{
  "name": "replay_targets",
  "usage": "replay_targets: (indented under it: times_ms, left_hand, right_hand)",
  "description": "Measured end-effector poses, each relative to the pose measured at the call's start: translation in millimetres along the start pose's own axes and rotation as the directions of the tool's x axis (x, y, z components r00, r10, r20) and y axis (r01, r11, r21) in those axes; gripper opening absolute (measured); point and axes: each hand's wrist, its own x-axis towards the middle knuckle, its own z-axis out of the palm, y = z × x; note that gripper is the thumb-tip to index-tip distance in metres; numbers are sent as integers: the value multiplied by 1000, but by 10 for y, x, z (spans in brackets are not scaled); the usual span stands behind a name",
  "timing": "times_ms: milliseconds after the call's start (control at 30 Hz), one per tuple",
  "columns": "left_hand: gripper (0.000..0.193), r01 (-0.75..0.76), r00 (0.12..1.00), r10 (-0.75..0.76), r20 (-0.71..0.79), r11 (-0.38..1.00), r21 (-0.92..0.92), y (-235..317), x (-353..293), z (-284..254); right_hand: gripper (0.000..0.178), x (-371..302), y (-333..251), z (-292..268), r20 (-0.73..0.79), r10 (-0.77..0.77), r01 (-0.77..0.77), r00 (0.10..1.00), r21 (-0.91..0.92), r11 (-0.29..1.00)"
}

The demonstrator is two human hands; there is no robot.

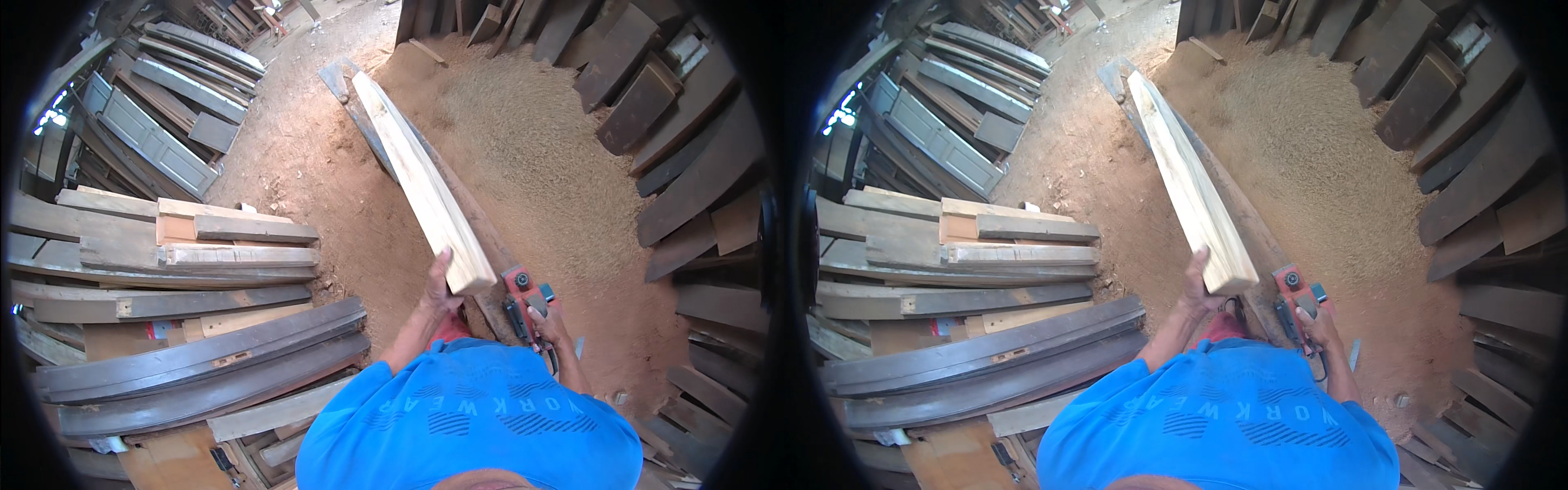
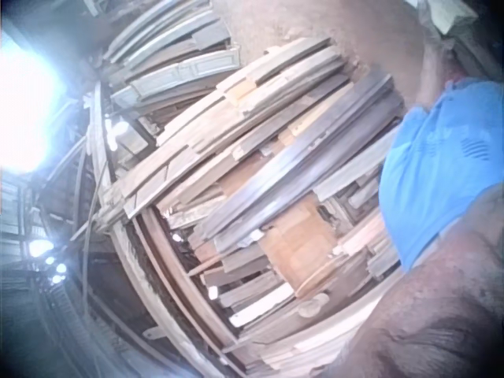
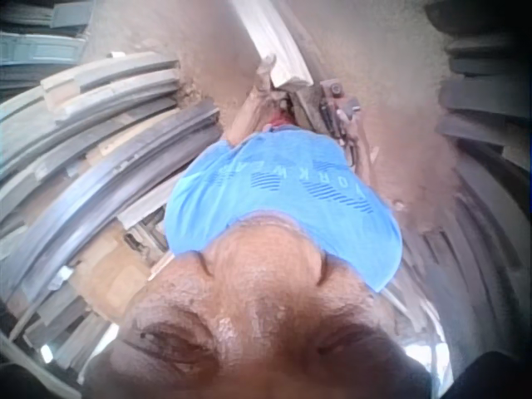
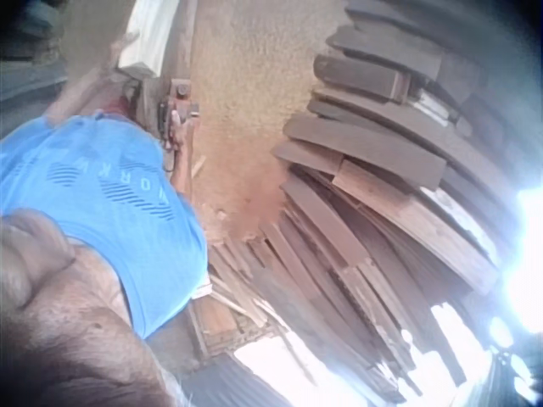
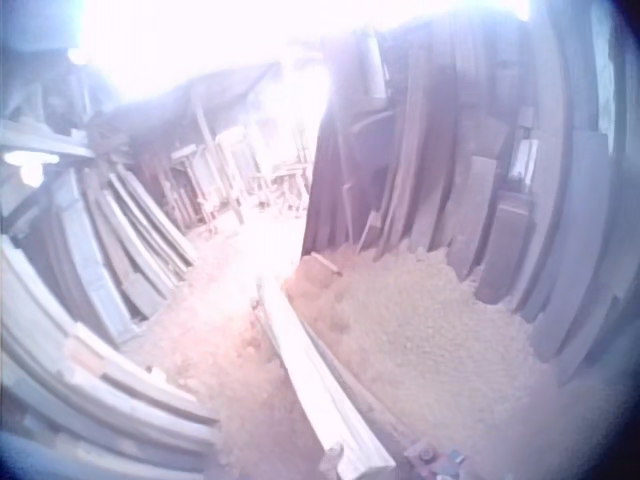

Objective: The person uses a handheld electric sander to smooth the surface of a long wooden plank. They repeatedly sand the plank, flip it over to sand the other side, and inspect the surface between passes.

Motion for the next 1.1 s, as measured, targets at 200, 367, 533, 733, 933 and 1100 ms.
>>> replay_targets:
  times_ms: [200,367,533,733,933,1100]
  left_hand:
    - [89,-61,976,67,205,997,-38,1225,93,1218]
    - [92,-128,980,123,156,992,20,1517,184,1658]
    - [95,-101,969,99,226,995,-2,1553,253,1631]
    - [91,-73,960,87,265,995,-63,1517,307,1599]
    - [91,-77,918,148,368,977,-201,1451,320,1576]
    - [97,-87,784,286,551,929,-359,1428,204,1512]
  right_hand:
    - [63,-41,82,70,-67,-130,128,989,-43,991]
    - [57,-140,13,66,-96,-83,85,992,10,996]
    - [54,-154,-30,15,-50,-6,3,999,-51,999]
    - [52,-214,-106,2,-16,15,-15,1000,11,1000]
    - [51,-173,-43,45,-69,-66,68,995,25,997]
    - [48,-136,0,62,-80,-92,93,993,19,995]
